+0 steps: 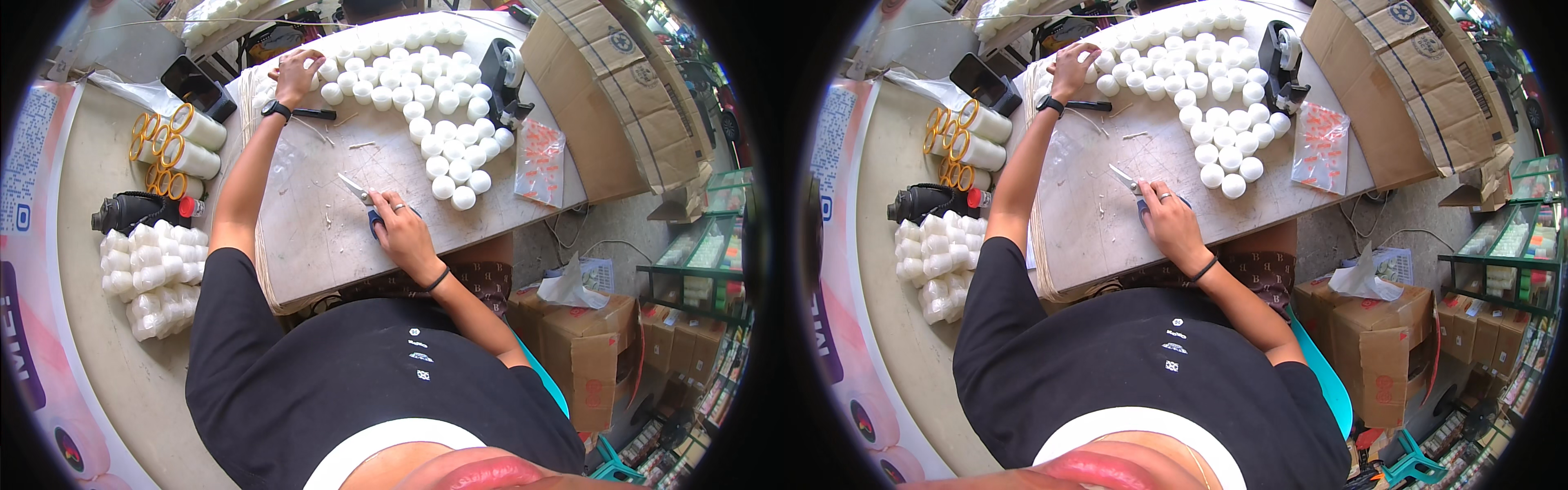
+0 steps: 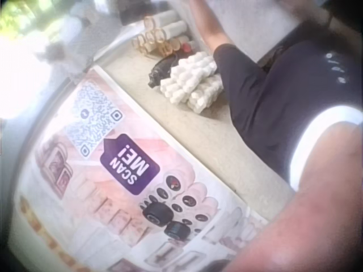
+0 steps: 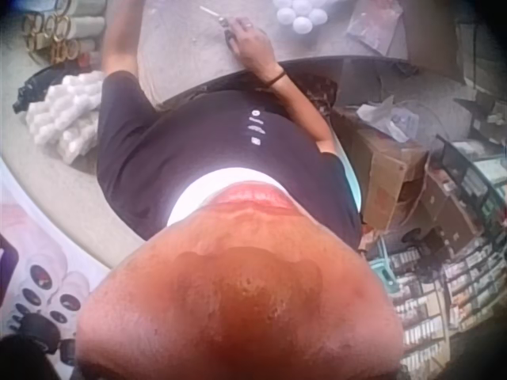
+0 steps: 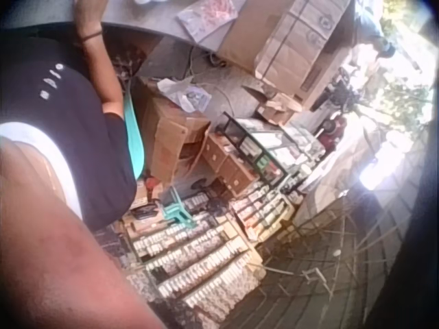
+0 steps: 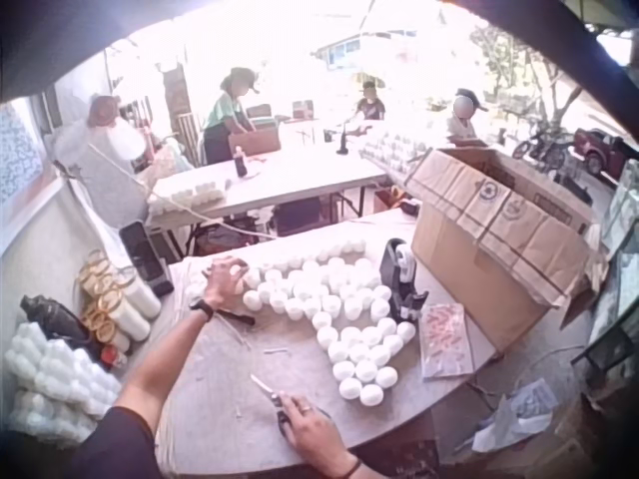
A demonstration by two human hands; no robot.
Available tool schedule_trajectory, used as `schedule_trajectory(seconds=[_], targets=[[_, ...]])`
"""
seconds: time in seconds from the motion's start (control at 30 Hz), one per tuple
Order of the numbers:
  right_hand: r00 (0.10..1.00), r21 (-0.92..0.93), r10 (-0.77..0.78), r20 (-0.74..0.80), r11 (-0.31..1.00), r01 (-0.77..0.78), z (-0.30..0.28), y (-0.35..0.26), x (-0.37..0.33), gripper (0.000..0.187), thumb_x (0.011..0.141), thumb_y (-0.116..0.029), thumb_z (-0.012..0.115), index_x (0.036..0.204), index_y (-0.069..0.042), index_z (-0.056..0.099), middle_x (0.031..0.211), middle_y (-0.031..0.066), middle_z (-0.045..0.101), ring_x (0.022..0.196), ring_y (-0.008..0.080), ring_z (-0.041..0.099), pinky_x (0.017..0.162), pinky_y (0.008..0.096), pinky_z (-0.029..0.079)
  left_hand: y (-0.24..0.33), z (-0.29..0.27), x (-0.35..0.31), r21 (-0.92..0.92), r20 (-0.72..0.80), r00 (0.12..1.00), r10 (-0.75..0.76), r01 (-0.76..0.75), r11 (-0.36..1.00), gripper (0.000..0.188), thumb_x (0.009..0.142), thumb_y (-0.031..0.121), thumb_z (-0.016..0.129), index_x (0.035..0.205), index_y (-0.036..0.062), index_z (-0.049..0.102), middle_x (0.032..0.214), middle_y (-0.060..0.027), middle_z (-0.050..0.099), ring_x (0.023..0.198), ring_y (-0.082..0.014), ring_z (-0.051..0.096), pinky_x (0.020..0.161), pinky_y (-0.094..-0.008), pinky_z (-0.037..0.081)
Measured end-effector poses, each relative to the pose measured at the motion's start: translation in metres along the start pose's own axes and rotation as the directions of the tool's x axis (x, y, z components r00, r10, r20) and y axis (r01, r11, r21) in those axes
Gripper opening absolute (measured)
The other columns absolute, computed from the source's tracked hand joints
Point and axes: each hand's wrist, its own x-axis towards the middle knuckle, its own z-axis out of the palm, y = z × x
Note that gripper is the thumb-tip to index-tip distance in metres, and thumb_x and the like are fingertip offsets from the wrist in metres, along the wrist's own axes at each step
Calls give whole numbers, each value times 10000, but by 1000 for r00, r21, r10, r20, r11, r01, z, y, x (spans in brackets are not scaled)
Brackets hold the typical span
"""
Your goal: The person inserts small white balls onto wooden skewers, trims the skewers with scissors, and arranges the finished units on the table. The person also handles a plastic bag and places some finished pieces into it.
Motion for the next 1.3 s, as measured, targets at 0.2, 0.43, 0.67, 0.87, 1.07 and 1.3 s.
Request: schedule_trajectory(seconds=[0.2,0.43,0.67,0.87,1.07,1.3], targets=[[1000,35,24,20,999,-24,0,0,0,598,834,-37,674,1408,-39,508,1219,169,577,1065,373,623,881,432,535,12,-5,-2,194,15,997,75,-76,978,291,908,392,715,1022,131,772,1097,-75,734,1109,-308,624,947,-403,464],[1000,-5,-10,-3,1000,10,0,-1,2,546,852,-63,646,1380,-19,516,1191,171,596,1048,343,635,863,412,547,-3,6,-5,221,49,993,104,-112,969,303,866,396,749,1033,147,790,1087,-59,742,1115,-290,620,928,-413,438],[1000,-6,-5,27,1000,5,-4,-1,3,559,845,-56,647,1385,-10,511,1198,175,590,1059,348,627,878,414,540,8,-1,10,204,138,990,28,-56,977,207,808,305,798,947,153,812,930,-46,767,903,-213,696,827,-387,367],[999,-3,-9,34,1000,10,-3,-2,2,562,839,-47,655,1382,-10,514,1194,172,589,1054,348,629,860,414,543,-8,18,18,219,131,991,19,-48,975,140,874,191,678,886,157,813,807,-45,771,810,-143,720,848,-483,253],[994,11,62,94,998,-64,-5,-7,2,553,847,-34,652,1378,18,507,1181,187,562,1026,361,630,854,427,540,-2,14,19,322,164,985,50,-102,941,126,866,255,716,874,168,807,856,-58,774,892,-222,731,850,-472,272],[994,-35,71,-85,997,-74,-11,-19,6,446,886,24,549,1324,101,512,1211,285,539,1092,418,592,959,430,506,28,-17,-32,70,-192,981,-40,54,996,382,925,365,697,1222,125,711,1151,-133,717,1019,-311,690,908,-422,528]])
